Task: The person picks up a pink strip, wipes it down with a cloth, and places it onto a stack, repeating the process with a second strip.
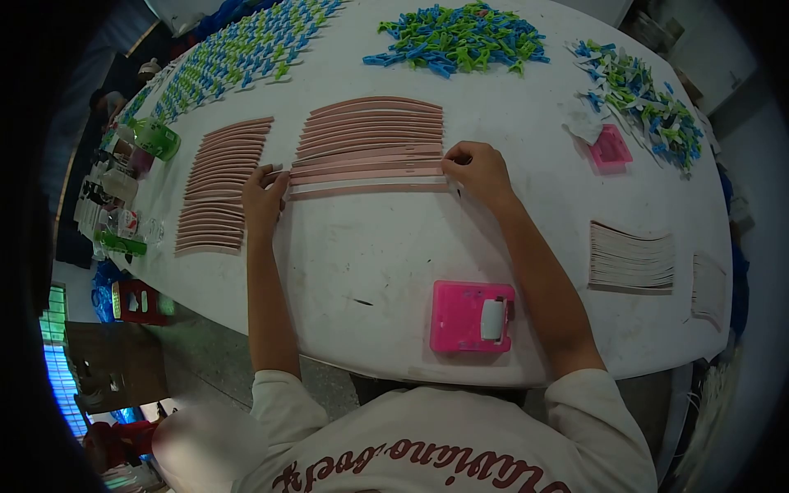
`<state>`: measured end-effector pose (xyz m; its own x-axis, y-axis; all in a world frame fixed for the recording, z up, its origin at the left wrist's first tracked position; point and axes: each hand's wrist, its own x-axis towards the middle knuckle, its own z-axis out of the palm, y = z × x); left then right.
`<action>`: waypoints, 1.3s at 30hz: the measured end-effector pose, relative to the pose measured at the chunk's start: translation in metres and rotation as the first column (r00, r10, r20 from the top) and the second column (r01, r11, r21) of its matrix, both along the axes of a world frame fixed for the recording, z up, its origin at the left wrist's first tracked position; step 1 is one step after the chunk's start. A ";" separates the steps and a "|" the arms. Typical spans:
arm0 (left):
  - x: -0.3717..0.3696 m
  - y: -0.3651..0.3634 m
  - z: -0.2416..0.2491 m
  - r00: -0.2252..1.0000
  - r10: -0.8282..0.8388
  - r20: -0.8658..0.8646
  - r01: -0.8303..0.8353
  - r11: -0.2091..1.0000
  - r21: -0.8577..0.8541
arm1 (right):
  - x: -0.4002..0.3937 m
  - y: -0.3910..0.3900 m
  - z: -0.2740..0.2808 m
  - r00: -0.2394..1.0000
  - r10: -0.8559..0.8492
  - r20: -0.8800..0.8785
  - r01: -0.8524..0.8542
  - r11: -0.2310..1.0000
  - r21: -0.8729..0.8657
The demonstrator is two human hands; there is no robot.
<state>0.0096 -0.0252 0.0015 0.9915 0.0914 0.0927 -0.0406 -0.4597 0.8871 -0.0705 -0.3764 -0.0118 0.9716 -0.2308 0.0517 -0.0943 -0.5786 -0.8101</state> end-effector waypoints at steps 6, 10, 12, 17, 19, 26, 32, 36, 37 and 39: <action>-0.001 -0.001 0.001 1.000 0.010 -0.010 -0.010 1.000 0.000 | 0.001 -0.001 -0.002 1.000 0.018 0.006 -0.018 1.000 0.004; -0.001 -0.001 0.002 1.000 0.017 -0.011 -0.017 1.000 0.004 | 0.001 -0.002 -0.002 1.000 0.030 0.006 -0.030 1.000 0.004; -0.001 -0.001 0.002 1.000 0.015 -0.014 -0.014 1.000 0.002 | 0.000 -0.001 -0.001 1.000 0.013 -0.013 -0.013 1.000 0.006; -0.003 -0.002 0.004 1.000 0.021 -0.010 -0.021 1.000 0.000 | 0.000 -0.001 -0.001 1.000 0.015 0.000 -0.015 1.000 -0.004; -0.003 -0.002 0.004 1.000 0.025 -0.013 -0.025 1.000 -0.003 | 0.000 -0.001 -0.001 1.000 0.017 0.003 -0.017 1.000 -0.003; -0.002 -0.003 0.004 0.999 0.038 -0.016 -0.038 0.999 -0.008 | -0.001 0.000 -0.001 1.000 0.012 0.020 -0.013 0.999 0.032; 0.000 -0.002 0.000 0.999 0.042 -0.026 -0.043 0.999 -0.026 | -0.001 -0.001 -0.003 0.999 0.022 0.035 -0.023 0.999 0.031; 0.001 -0.001 -0.001 0.999 0.037 -0.035 -0.037 0.999 -0.017 | 0.000 -0.003 -0.003 0.999 0.031 0.025 -0.032 0.999 0.028; 0.001 -0.001 -0.001 0.999 0.035 -0.033 -0.036 0.999 -0.021 | 0.000 -0.003 -0.003 0.999 0.031 0.024 -0.031 0.999 0.028; 0.001 -0.001 -0.002 0.999 0.033 -0.030 -0.034 0.999 -0.025 | -0.001 -0.002 -0.001 0.999 0.035 0.017 -0.035 0.999 0.012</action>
